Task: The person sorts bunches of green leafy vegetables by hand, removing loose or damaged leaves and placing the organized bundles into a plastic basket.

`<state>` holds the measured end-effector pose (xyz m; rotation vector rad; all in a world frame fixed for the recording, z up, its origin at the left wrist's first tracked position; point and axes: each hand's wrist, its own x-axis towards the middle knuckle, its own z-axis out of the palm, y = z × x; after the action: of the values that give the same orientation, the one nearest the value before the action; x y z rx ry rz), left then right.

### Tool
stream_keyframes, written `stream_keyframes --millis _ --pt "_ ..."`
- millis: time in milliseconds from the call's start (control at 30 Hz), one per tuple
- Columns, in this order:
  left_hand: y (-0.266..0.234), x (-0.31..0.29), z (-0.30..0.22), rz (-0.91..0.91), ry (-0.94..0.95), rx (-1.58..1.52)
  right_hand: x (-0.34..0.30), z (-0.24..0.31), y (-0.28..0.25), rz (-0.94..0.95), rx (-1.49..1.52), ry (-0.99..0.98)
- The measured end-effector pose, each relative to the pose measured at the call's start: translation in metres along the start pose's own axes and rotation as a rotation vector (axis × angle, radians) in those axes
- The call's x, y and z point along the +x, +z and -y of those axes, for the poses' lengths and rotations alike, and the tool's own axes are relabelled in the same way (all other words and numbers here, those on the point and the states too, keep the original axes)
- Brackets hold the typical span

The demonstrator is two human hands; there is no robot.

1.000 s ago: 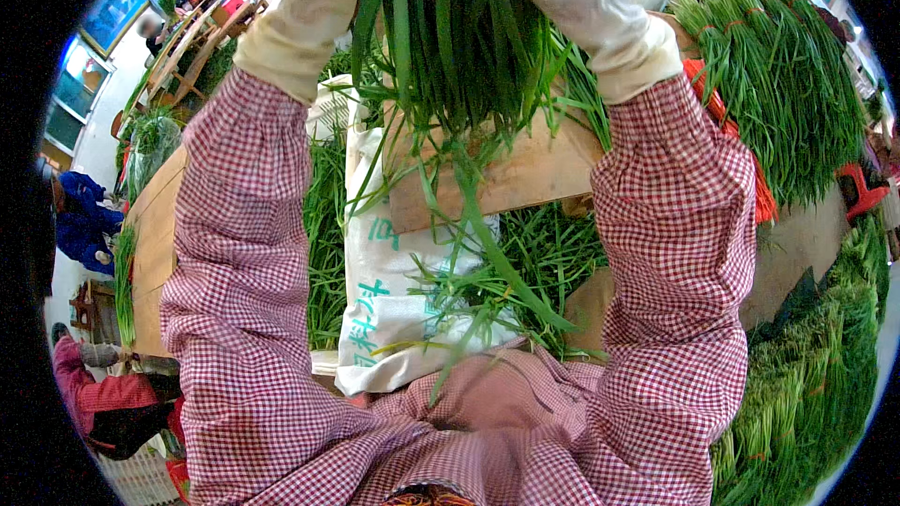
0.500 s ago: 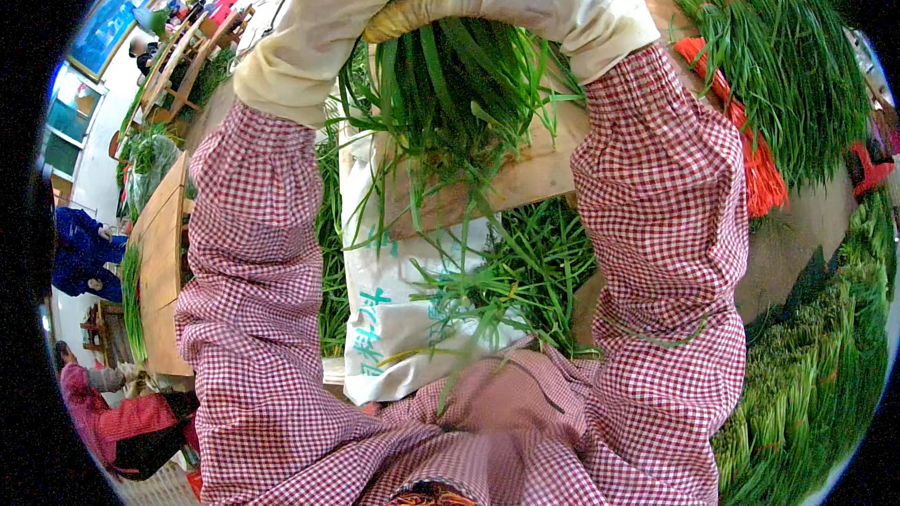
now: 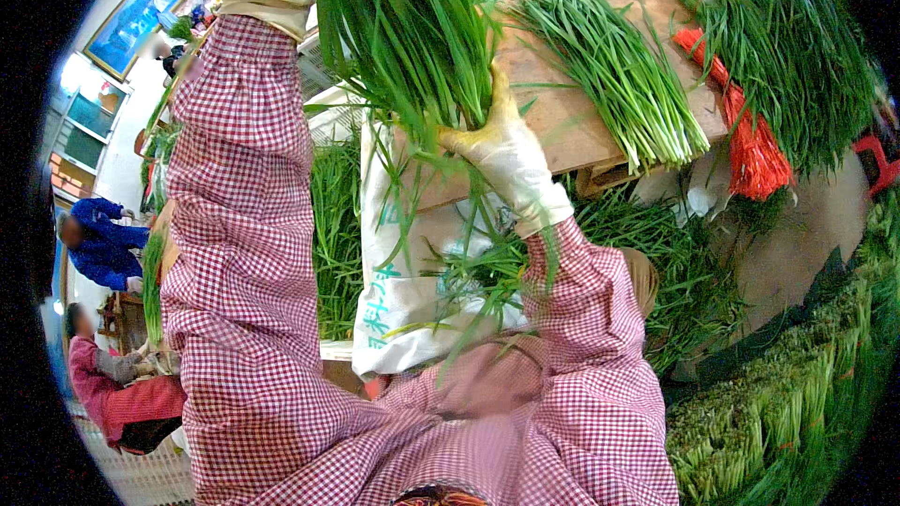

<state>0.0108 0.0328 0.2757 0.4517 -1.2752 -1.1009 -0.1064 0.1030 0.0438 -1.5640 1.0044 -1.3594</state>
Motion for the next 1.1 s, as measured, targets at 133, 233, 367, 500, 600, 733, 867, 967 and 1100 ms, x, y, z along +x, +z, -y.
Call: stream_keyframes --millis 133,233,367,500,600,733,867,967,1100 --pt "-0.013 0.019 -0.019 0.031 0.011 0.068 -0.026 -0.007 0.017 0.000 0.280 0.182" --pt "-0.027 0.018 -0.038 -0.033 0.096 0.113 -0.030 0.027 0.013 -0.067 0.264 0.202" --pt "-0.050 0.028 -0.066 -0.031 0.092 0.205 -0.053 0.027 0.003 0.035 -0.224 0.193" --pt "-0.052 0.014 -0.065 -0.036 0.075 0.169 -0.170 -0.102 -0.004 0.249 -0.763 0.283" --pt "-0.040 0.006 -0.078 0.001 0.205 0.447 -0.213 -0.128 -0.053 0.321 -0.186 0.559" --pt "-0.030 -0.029 -0.071 0.078 -0.102 0.251 -0.082 0.041 -0.090 -0.261 0.339 -0.109" --pt "-0.019 -0.029 -0.060 0.185 -0.221 0.097 0.028 0.097 -0.091 -0.102 0.685 -0.184" --pt "-0.007 -0.036 -0.043 0.371 -0.348 -0.056 0.055 0.080 -0.051 0.105 0.398 -0.259" --pt "-0.013 -0.034 -0.015 0.417 -0.343 -0.177 0.011 0.053 -0.015 0.181 0.612 -0.045"
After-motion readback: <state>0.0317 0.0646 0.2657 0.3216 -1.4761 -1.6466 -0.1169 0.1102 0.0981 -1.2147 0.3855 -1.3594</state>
